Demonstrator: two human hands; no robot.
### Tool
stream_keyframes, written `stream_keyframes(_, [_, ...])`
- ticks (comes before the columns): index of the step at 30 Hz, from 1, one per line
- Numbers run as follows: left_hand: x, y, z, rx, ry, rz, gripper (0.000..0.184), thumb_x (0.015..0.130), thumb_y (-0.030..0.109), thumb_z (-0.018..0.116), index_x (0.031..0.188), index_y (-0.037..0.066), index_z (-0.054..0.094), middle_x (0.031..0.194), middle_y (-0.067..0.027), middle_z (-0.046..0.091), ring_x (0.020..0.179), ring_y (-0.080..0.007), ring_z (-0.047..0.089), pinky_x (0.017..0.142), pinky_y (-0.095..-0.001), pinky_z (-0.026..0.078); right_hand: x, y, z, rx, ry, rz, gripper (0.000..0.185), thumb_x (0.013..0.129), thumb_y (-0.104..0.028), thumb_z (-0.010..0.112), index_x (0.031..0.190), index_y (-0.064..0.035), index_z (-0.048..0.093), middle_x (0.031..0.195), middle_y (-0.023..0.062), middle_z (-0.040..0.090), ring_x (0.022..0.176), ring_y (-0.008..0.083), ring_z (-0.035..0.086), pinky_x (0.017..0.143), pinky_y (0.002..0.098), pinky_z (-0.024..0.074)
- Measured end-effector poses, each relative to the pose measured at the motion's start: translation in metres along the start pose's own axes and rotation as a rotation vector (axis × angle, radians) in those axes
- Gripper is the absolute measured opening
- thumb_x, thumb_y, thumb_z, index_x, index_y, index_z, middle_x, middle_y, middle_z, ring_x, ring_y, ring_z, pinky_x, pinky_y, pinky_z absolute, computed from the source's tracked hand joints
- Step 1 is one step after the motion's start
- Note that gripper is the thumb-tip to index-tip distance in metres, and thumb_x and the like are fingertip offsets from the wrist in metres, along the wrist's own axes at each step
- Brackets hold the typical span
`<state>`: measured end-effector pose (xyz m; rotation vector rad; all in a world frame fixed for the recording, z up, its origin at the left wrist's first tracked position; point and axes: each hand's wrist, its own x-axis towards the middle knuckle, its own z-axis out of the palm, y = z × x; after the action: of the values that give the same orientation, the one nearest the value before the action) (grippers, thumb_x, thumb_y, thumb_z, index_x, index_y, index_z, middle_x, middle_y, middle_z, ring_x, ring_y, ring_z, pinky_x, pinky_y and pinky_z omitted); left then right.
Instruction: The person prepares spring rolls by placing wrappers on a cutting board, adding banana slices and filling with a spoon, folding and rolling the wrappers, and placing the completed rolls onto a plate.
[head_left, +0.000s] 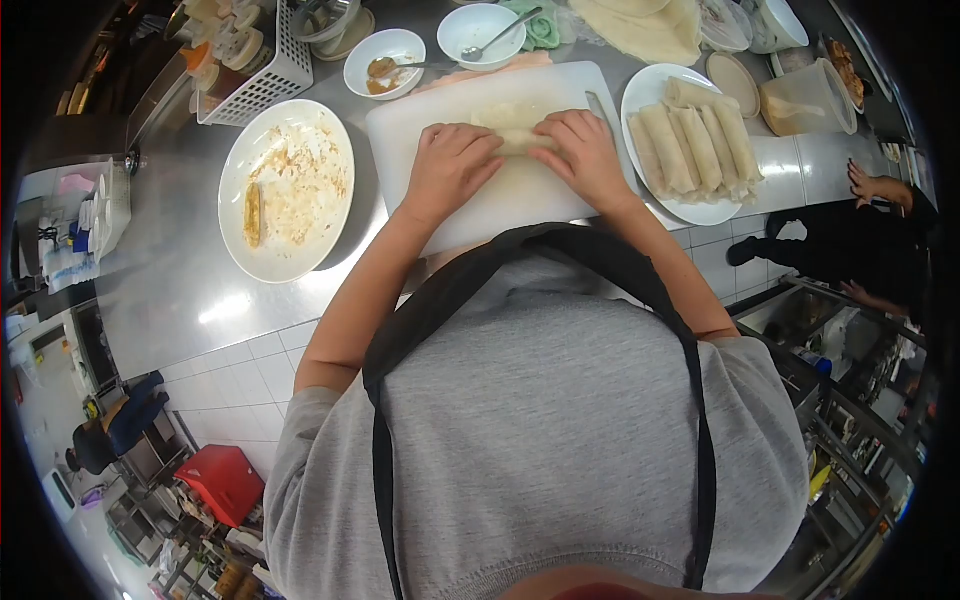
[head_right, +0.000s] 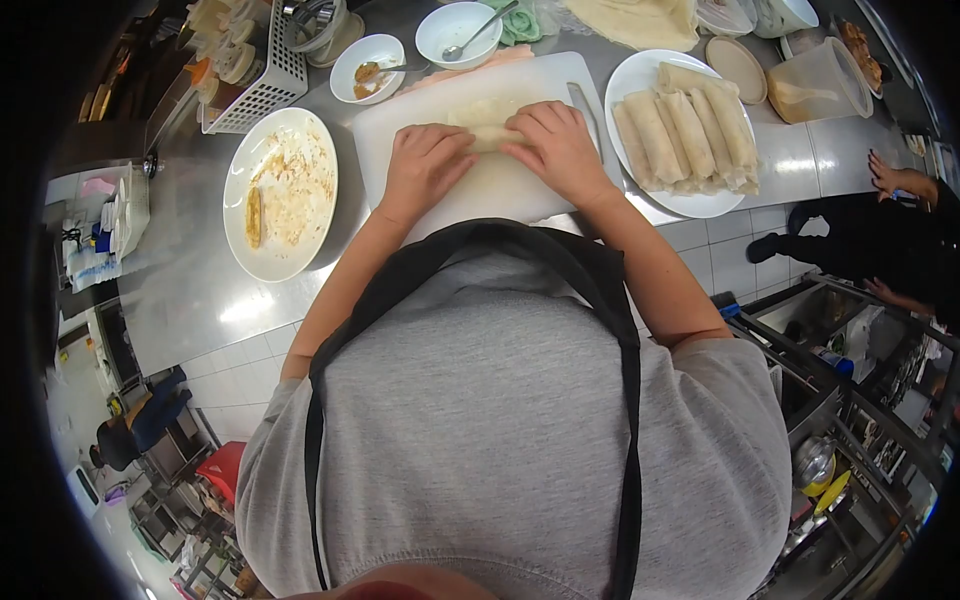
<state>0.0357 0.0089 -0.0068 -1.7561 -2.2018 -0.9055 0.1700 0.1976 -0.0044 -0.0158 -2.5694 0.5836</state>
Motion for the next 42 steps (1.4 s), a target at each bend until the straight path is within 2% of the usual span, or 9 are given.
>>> stream_keyframes(9, [0.014, -0.019, 0.003, -0.084, -0.007, -0.026, 0.031, 0.078, 0.023, 0.072, 0.105, 0.012, 0.064, 0.103, -0.0027, 0.065, 0.095, -0.0228, 0.059, 0.086, -0.0369, 0.040, 0.003, 0.018, -0.002, -0.001, -0.076, 0.013, 0.039, 0.077, -0.029, 0.070, 0.111, -0.0134, 0.059, 0.106, 0.0027, 0.059, 0.108, 0.0236, 0.051, 0.087, 0.0390, 0.0391])
stream_keyframes(12, [0.025, -0.029, -0.001, -0.136, -0.131, -0.091, 0.028, 0.080, 0.023, 0.070, 0.103, 0.007, 0.065, 0.101, -0.0053, 0.066, 0.094, -0.0241, 0.059, 0.085, -0.0355, 0.042, 0.010, 0.020, -0.006, -0.053, -0.119, 0.019, 0.037, 0.077, -0.029, 0.070, 0.109, -0.0144, 0.060, 0.109, 0.0011, 0.059, 0.109, 0.0232, 0.050, 0.088, 0.0396, 0.0392])
stream_keyframes(14, [0.035, -0.031, -0.001, -0.363, -0.257, -0.335, 0.025, 0.084, 0.023, 0.068, 0.098, 0.003, 0.066, 0.095, -0.0078, 0.066, 0.091, -0.0249, 0.059, 0.082, -0.0342, 0.043, 0.014, 0.023, -0.005, -0.046, -0.098, 0.016, 0.033, 0.079, -0.030, 0.069, 0.107, -0.0142, 0.062, 0.112, 0.0003, 0.059, 0.110, 0.0232, 0.049, 0.089, 0.0398, 0.0388])
stream_keyframes(21, [0.049, -0.049, 0.018, -0.212, -0.159, -0.288, 0.021, 0.087, 0.019, 0.063, 0.098, 0.002, 0.066, 0.093, -0.0103, 0.063, 0.085, -0.0255, 0.059, 0.075, -0.0354, 0.046, 0.035, 0.047, 0.007, -0.022, -0.106, 0.078, 0.025, 0.086, -0.035, 0.063, 0.098, -0.0131, 0.068, 0.117, 0.0000, 0.058, 0.111, 0.0234, 0.048, 0.093, 0.0440, 0.0368])
stream_keyframes(23, [0.053, -0.044, 0.022, -0.302, -0.010, -0.398, 0.021, 0.088, 0.018, 0.061, 0.100, 0.002, 0.065, 0.096, -0.0106, 0.063, 0.089, -0.0252, 0.059, 0.075, -0.0350, 0.045, 0.043, 0.046, 0.007, -0.001, -0.139, 0.155, 0.024, 0.087, -0.033, 0.062, 0.098, -0.0134, 0.067, 0.113, 0.0009, 0.058, 0.110, 0.0237, 0.048, 0.093, 0.0449, 0.0366])
stream_keyframes(27, [0.052, -0.041, 0.021, -0.286, -0.013, -0.250, 0.021, 0.087, 0.018, 0.061, 0.102, 0.005, 0.064, 0.099, -0.0088, 0.063, 0.093, -0.0254, 0.058, 0.081, -0.0365, 0.042, 0.050, 0.042, 0.018, 0.074, -0.024, 0.300, 0.022, 0.087, -0.030, 0.060, 0.099, -0.0133, 0.066, 0.101, 0.0033, 0.059, 0.105, 0.0254, 0.051, 0.091, 0.0442, 0.0382])
stream_keyframes(29, [0.045, -0.040, 0.019, -0.068, -0.005, -0.033, 0.021, 0.085, 0.017, 0.063, 0.104, 0.008, 0.064, 0.100, -0.0068, 0.064, 0.095, -0.0259, 0.059, 0.087, -0.0384, 0.039, 0.057, 0.046, 0.021, 0.138, -0.005, 0.211, 0.022, 0.086, -0.031, 0.062, 0.098, -0.0134, 0.066, 0.099, 0.0035, 0.058, 0.103, 0.0258, 0.052, 0.089, 0.0430, 0.0392])
stream_keyframes(36, [0.044, -0.043, 0.013, -0.152, -0.120, -0.062, 0.028, 0.081, 0.022, 0.068, 0.106, 0.011, 0.064, 0.101, -0.0053, 0.065, 0.098, -0.0255, 0.059, 0.089, -0.0393, 0.038, 0.050, 0.037, 0.014, -0.028, -0.075, -0.045, 0.028, 0.078, -0.033, 0.070, 0.092, -0.0107, 0.061, 0.093, 0.0036, 0.058, 0.096, 0.0257, 0.054, 0.082, 0.0392, 0.0415])
stream_keyframes(42, [0.018, -0.012, 0.007, -0.177, -0.190, -0.040, 0.033, 0.078, 0.024, 0.071, 0.107, 0.008, 0.063, 0.102, -0.0067, 0.065, 0.097, -0.0271, 0.059, 0.086, -0.0385, 0.041, 0.028, 0.006, -0.014, 0.003, -0.328, 0.017, 0.035, 0.073, -0.032, 0.074, 0.098, -0.0122, 0.059, 0.098, 0.0043, 0.057, 0.100, 0.0254, 0.053, 0.083, 0.0408, 0.0397])
